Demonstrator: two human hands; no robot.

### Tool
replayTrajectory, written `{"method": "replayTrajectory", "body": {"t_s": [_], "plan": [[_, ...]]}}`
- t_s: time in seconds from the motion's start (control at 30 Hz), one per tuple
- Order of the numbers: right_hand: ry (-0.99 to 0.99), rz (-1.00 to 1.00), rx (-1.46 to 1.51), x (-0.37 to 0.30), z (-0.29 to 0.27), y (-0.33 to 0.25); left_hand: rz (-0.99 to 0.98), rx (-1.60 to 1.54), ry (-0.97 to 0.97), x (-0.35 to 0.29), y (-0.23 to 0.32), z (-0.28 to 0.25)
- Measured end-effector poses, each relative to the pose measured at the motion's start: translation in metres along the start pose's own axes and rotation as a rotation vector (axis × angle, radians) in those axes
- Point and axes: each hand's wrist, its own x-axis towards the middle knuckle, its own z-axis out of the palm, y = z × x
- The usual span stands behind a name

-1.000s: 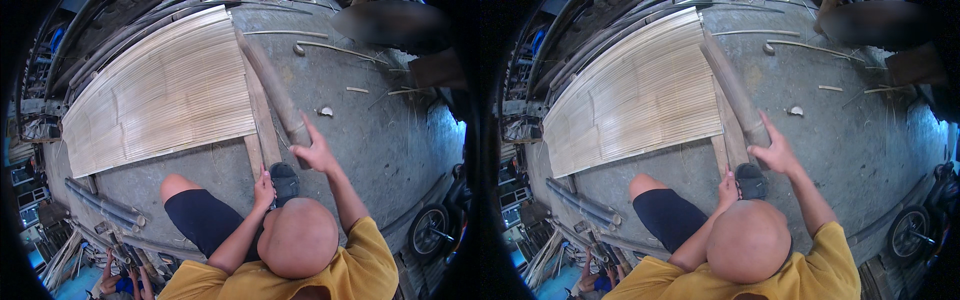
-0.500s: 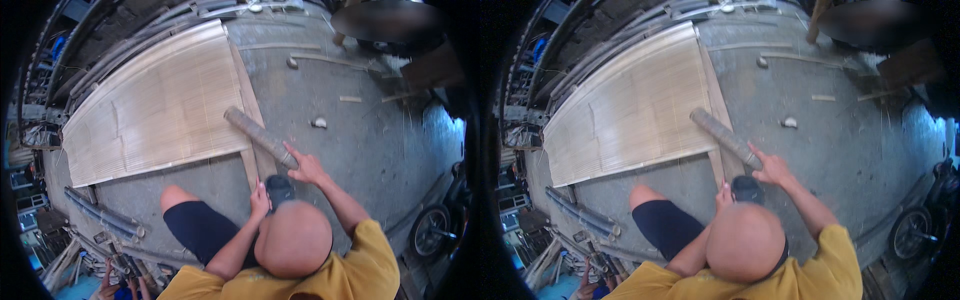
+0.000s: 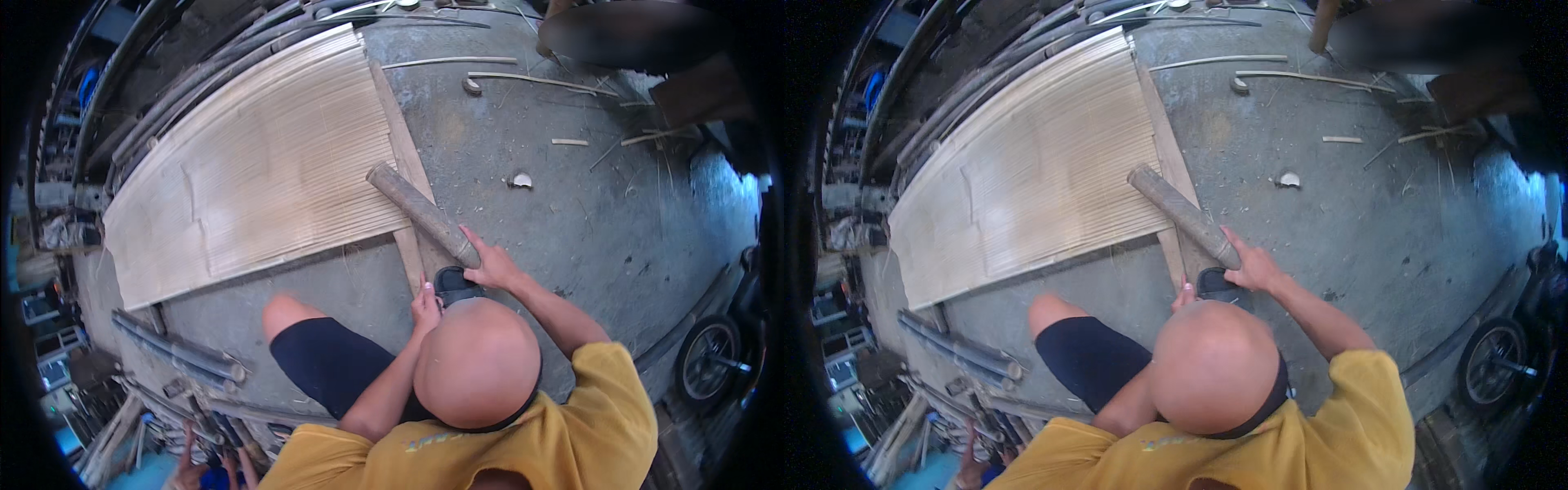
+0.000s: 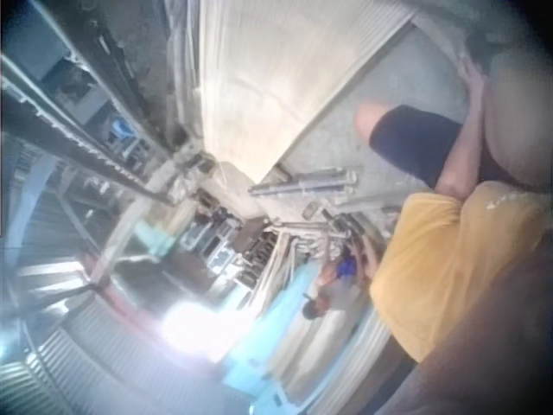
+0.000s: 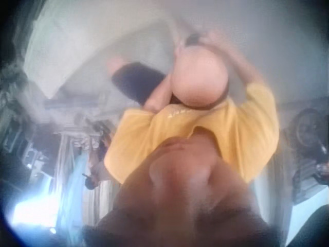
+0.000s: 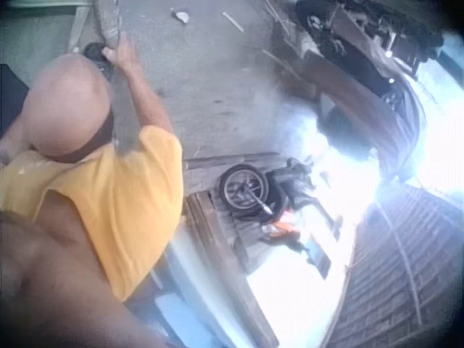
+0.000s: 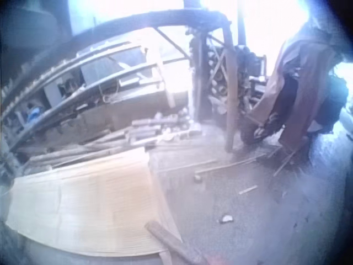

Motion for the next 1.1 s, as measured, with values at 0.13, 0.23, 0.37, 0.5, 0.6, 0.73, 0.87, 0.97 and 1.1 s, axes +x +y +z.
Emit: {"method": "replayTrajectory", "body": {"t_s": [0.13,0.23,0.37,0.5,0.6,0.73,0.87,0.97,1.1], "plan": [[0.184,-0.139,0.113,0.010,-0.059,-0.040,-0.051,0.126,-0.021,-0.028,0.034,0.016],[0.483,-0.374,0.290,-0.001,-0.118,-0.102,-0.032,0.088,-0.002,-0.021,0.025,0.007],[0.631,-0.415,0.755,-0.011,-0.127,-0.098,-0.014,0.136,-0.009,-0.023,0.030,0.004],[0.653,-0.270,0.993,-0.022,-0.096,-0.055,-0.349,0.073,-0.039,-0.044,0.116,0.025],[0.738,-0.132,0.687,-0.015,-0.049,-0.007,-0.360,0.007,-0.055,-0.065,0.122,0.007],[0.536,0.149,0.862,-0.032,-0.013,-0.005,-0.090,0.181,-0.088,-0.060,0.100,-0.015],[0.531,0.203,0.914,-0.039,0.007,0.003,-0.088,0.243,-0.150,-0.043,0.095,0.001],[0.467,0.174,0.905,-0.036,-0.007,-0.023,-0.142,0.192,-0.087,-0.031,0.089,0.006],[0.562,-0.046,0.693,-0.026,-0.009,-0.028,-0.116,0.204,-0.076,-0.032,0.068,0.004]]}}
